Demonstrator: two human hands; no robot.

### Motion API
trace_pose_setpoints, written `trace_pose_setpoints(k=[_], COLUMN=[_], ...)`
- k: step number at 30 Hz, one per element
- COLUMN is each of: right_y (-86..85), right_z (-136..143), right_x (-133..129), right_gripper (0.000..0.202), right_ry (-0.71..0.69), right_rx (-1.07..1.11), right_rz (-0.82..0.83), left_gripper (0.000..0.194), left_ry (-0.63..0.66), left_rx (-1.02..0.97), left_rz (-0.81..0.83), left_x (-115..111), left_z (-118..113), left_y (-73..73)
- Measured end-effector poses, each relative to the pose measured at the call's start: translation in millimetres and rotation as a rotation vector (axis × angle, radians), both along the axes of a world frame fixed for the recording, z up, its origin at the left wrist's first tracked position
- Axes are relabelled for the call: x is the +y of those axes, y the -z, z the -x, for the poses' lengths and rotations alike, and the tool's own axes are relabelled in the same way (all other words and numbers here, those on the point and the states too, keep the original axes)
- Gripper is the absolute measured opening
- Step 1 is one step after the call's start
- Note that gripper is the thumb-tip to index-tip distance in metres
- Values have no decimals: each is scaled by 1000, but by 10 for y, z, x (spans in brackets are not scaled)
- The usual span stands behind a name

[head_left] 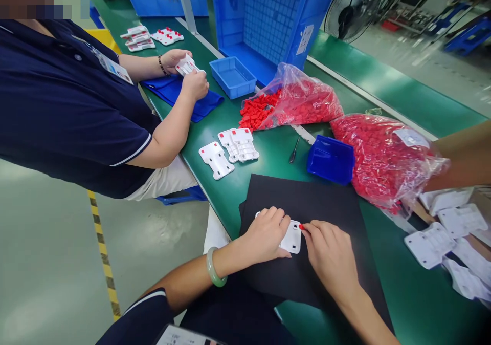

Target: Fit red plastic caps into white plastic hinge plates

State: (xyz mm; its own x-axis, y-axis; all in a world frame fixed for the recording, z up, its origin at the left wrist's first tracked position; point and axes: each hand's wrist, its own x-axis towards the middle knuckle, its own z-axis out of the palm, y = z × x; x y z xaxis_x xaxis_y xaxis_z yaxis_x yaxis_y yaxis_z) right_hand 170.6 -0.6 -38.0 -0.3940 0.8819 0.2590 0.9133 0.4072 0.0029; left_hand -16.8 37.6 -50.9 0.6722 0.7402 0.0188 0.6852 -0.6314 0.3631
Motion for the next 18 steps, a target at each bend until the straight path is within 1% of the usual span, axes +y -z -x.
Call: trace_pose_setpoints(k=[4, 10, 14, 18], right_y=[124, 187, 237, 266], right_z=[39, 27, -23, -73], right_x=[-28, -50, -76, -107], right_gripper=[20, 25, 25, 21], right_ry=[-29, -49, -56, -25], right_rx=[-53, -43, 31, 180], right_rz=[18, 56, 85, 108], left_gripper=[73, 67, 64, 62], left_ry=[16, 11, 4, 2], left_rx=[17, 30, 68, 94], left_rz=[-16, -25, -33, -39], left_x=[-9, -11, -29, -53], left_z=[-11, -18, -39, -53], left_y=[-35, -63, -74, -94])
